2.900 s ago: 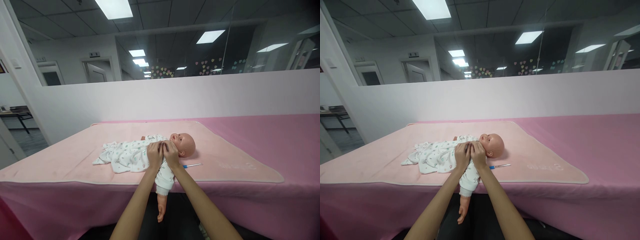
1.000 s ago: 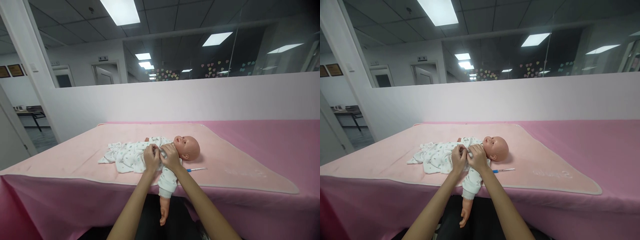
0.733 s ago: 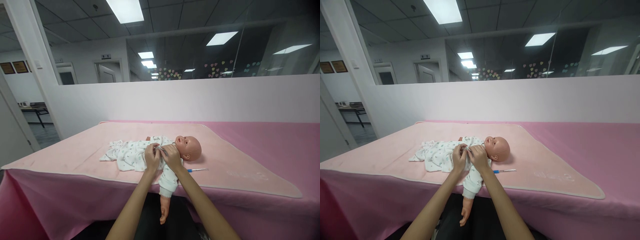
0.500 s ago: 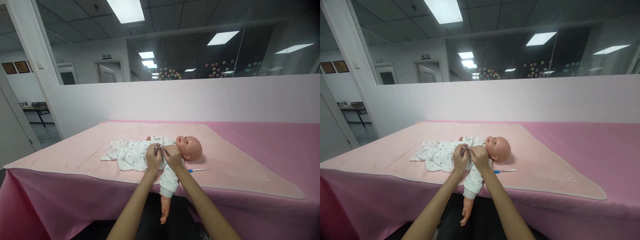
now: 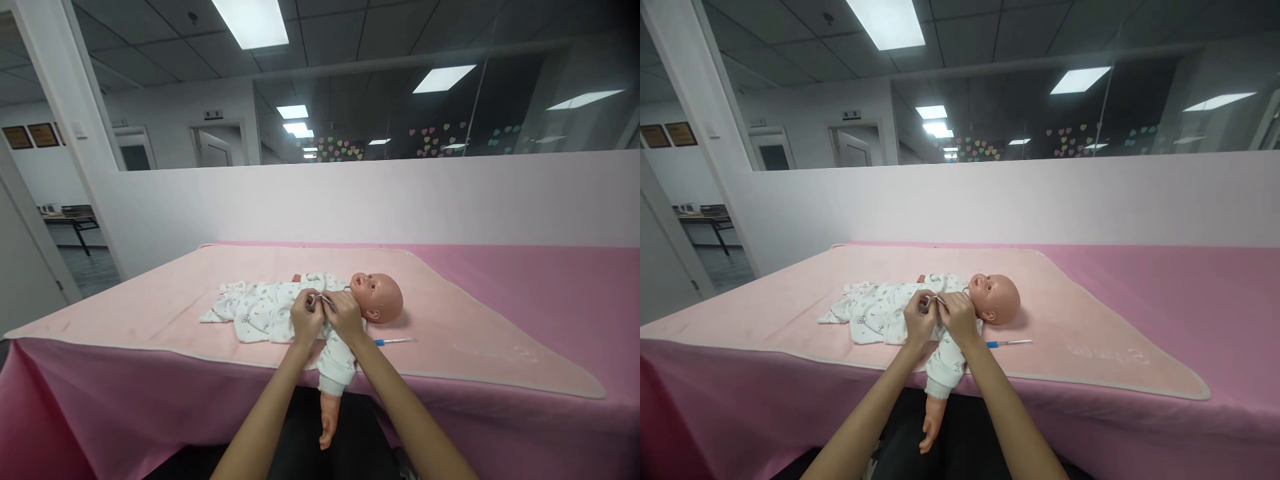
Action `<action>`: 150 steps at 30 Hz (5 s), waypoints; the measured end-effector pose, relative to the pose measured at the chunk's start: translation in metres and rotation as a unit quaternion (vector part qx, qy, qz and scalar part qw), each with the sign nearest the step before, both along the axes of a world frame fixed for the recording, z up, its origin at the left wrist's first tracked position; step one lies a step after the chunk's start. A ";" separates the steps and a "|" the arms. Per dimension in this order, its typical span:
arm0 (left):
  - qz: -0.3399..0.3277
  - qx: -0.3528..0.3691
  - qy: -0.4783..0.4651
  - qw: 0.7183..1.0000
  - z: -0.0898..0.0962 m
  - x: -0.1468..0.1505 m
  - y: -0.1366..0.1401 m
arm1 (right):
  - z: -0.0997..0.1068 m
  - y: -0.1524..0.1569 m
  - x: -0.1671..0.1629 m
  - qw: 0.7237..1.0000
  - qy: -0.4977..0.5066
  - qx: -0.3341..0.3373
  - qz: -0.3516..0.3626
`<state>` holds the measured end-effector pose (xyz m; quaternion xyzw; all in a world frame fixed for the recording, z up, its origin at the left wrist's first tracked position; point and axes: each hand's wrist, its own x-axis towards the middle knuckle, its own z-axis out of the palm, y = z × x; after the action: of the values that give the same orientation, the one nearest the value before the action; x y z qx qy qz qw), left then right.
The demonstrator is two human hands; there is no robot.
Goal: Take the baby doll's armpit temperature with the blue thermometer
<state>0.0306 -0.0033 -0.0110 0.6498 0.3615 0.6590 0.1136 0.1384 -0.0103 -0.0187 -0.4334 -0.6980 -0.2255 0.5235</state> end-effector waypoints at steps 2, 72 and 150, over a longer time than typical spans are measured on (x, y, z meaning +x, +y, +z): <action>-0.023 -0.016 -0.013 1.000 0.001 -0.002 -0.001 | 0.000 0.000 0.000 1.000 -0.015 -0.004 0.010; 0.179 -0.043 0.165 0.969 0.006 -0.053 0.003 | -0.002 0.003 -0.002 0.998 0.067 -0.010 0.002; 0.126 -0.038 0.200 0.971 0.005 -0.050 0.000 | -0.004 0.004 -0.002 0.997 0.080 -0.006 0.009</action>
<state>-0.0190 -0.0032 -0.0056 0.7127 0.4804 0.5108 -0.0203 0.1368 -0.0060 -0.0226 -0.4471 -0.6588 -0.1817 0.5771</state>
